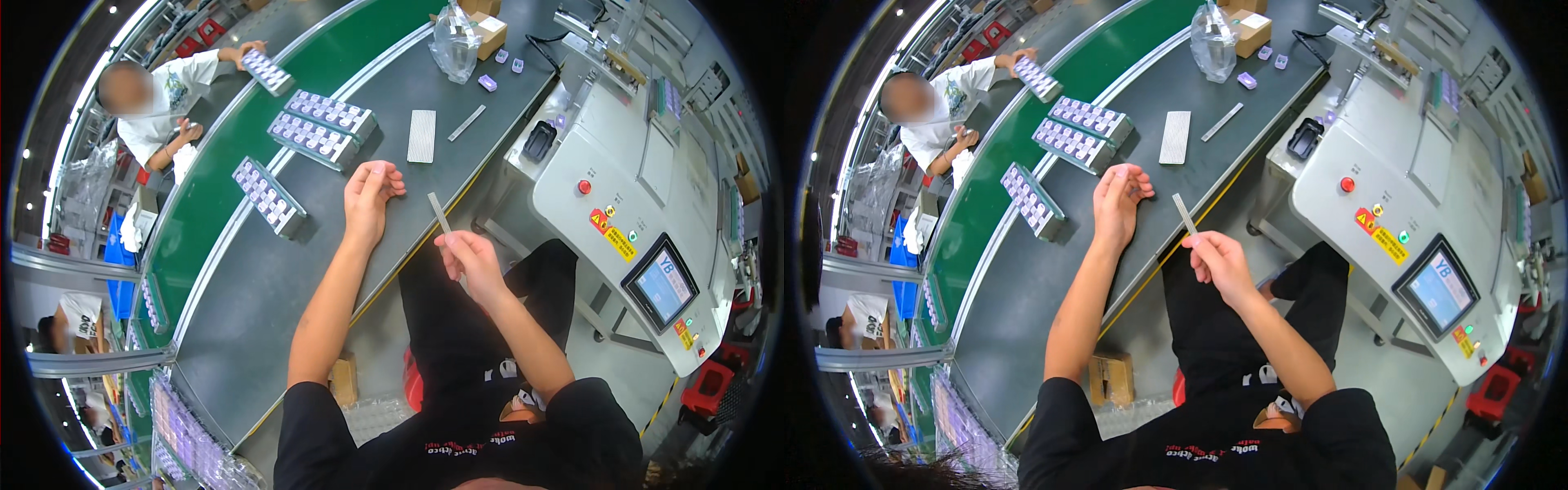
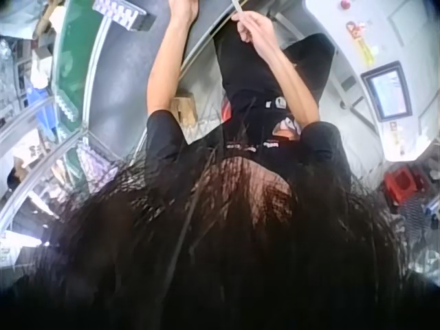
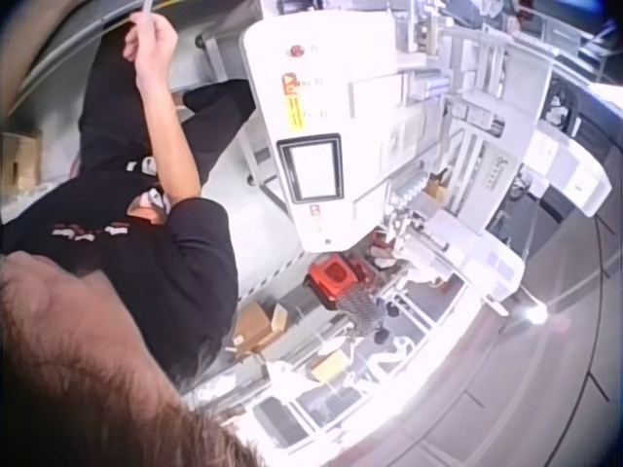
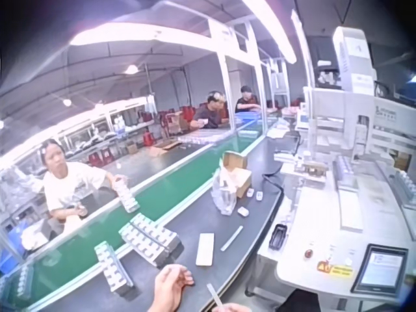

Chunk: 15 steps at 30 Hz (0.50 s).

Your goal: Operates an automated component processing machine and organizes trays of electronic parts on a conveyor belt.

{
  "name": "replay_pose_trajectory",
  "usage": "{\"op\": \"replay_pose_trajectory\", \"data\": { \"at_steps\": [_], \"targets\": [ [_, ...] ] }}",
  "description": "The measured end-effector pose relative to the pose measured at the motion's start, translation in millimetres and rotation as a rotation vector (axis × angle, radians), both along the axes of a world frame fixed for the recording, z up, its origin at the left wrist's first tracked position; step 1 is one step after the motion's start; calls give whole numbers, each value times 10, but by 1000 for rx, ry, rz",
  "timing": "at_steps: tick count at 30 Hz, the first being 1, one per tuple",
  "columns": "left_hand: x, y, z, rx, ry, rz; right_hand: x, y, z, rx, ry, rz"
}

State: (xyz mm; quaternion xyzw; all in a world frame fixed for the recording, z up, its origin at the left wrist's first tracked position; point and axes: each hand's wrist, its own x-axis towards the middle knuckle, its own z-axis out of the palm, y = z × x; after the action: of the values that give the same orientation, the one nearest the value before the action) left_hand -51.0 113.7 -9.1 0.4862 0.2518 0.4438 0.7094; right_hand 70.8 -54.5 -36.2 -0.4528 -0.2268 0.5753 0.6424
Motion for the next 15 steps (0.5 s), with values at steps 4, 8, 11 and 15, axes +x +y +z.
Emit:
{"op": "replay_pose_trajectory", "data": {
  "at_steps": [4, 8, 11, 15],
  "targets": [
    [-11, -7, 16, -4, -1, -11, 12, 12, -8, -92, -14, 22],
    [-18, -16, 17, -22, -35, -20, -13, 7, 103, 30, -61, -22],
    [0, -21, 18, -22, -38, -21, 37, 45, 136, -16, -92, 38],
    [0, -30, 10, -32, -30, -12, 71, 86, 94, -161, 21, 91]
  ]
}}
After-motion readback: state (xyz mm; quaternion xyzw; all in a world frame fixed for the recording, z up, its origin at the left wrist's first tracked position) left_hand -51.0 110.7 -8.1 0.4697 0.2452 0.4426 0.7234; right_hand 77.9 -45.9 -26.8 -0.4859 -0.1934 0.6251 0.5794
